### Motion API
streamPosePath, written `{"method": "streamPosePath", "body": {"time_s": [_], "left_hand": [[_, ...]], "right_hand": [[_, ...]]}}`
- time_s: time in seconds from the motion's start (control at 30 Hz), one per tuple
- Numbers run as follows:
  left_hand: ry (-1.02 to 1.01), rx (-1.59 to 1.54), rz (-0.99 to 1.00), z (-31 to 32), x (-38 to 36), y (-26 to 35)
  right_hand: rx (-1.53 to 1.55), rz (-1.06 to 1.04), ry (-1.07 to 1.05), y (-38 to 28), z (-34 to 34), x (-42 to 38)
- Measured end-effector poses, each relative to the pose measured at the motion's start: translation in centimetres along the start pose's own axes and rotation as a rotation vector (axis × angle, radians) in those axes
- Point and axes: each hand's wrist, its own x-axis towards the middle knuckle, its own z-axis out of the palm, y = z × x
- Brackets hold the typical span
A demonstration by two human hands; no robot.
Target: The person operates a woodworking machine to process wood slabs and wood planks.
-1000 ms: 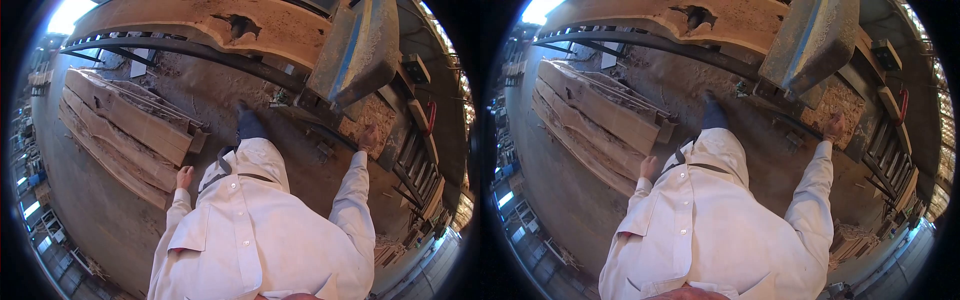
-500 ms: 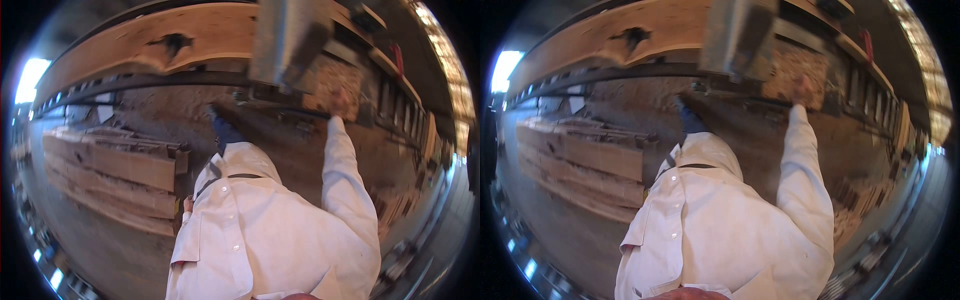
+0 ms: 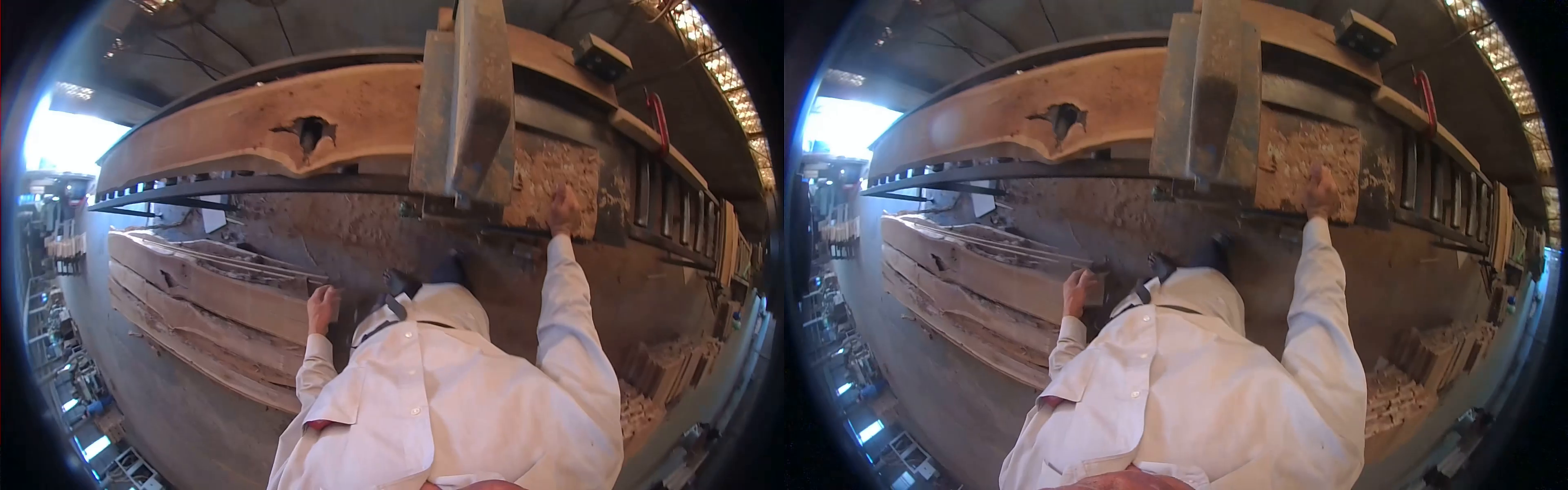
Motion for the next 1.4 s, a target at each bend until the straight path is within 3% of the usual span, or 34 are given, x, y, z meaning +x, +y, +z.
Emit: {"method": "streamPosePath", "body": {"time_s": [0.07, 0.13, 0.17, 0.23, 0.27, 0.33, 0.37, 0.43, 0.5, 0.53, 0.63, 0.67, 0.77, 0.8, 0.9, 0.97, 1.1, 1.2, 1.4], "left_hand": [[-0.023, -0.145, -0.001, 2.2, 0.5, 4.0], [0.003, -0.117, 0.094, 4.0, 2.4, 8.0], [-0.016, -0.084, 0.127, 4.8, 3.0, 9.4], [-0.097, -0.097, 0.346, 6.5, 4.3, 12.4], [-0.195, -0.283, 0.354, 6.1, 7.0, 12.5], [-0.366, -0.353, 0.492, 3.9, 13.5, 12.7], [-0.286, -0.287, 0.502, 4.4, 14.6, 14.2], [-0.276, -0.293, 0.486, 4.6, 16.7, 16.9], [-0.120, -0.492, 0.205, 8.1, 14.6, 21.5], [-0.173, -0.553, 0.079, 7.3, 15.8, 23.5], [-0.039, -0.484, 0.013, 8.9, 17.1, 25.4], [-0.183, 0.104, 0.341, 6.4, 20.0, 23.5], [-0.135, -0.026, 0.225, 6.9, 20.9, 23.9], [-0.056, -0.137, 0.098, 7.0, 21.0, 24.6], [-0.029, 0.973, 0.529, 9.6, 16.7, 25.4], [-0.045, 0.967, 0.580, 9.5, 17.8, 25.0], [-0.146, 0.893, 0.866, 8.8, 20.8, 23.0], [-0.065, 0.589, 0.671, 9.4, 19.6, 21.9], [-0.131, -0.181, 0.249, 9.6, 21.1, 22.4]], "right_hand": [[-0.038, -0.019, 0.019, -1.7, -1.5, -0.1], [-0.038, -0.226, 0.129, 2.3, 1.2, 0.6], [0.194, -0.185, 0.152, 3.8, 2.4, 0.4], [-0.053, -0.168, 0.091, -0.3, -0.9, -0.4], [-0.069, -0.096, 0.017, 0.8, -0.5, -0.4], [0.053, -0.177, 0.165, -0.5, -1.6, -1.1], [0.054, -0.144, 0.226, -1.4, -3.2, -1.4], [0.059, -0.091, 0.263, -1.5, -5.1, -1.7], [0.114, -0.066, 0.262, -0.3, -6.1, -1.7], [0.161, -0.059, 0.255, -1.6, -4.3, -1.8], [0.220, -0.092, 0.225, -0.8, -4.7, -1.8], [0.239, -0.079, 0.205, -0.7, -4.8, -1.9], [0.293, -0.066, 0.140, -0.3, -5.2, -1.7], [0.305, -0.070, 0.116, -0.2, -5.5, -1.7], [0.324, -0.070, 0.075, 0.0, -5.8, -1.8], [0.325, -0.070, 0.068, -0.1, -5.8, -1.8], [0.301, -0.082, 0.073, 0.0, -5.8, -2.0], [0.269, -0.076, 0.075, -0.3, -5.7, -2.1], [0.212, -0.028, 0.064, -1.4, -5.9, -2.0]]}}
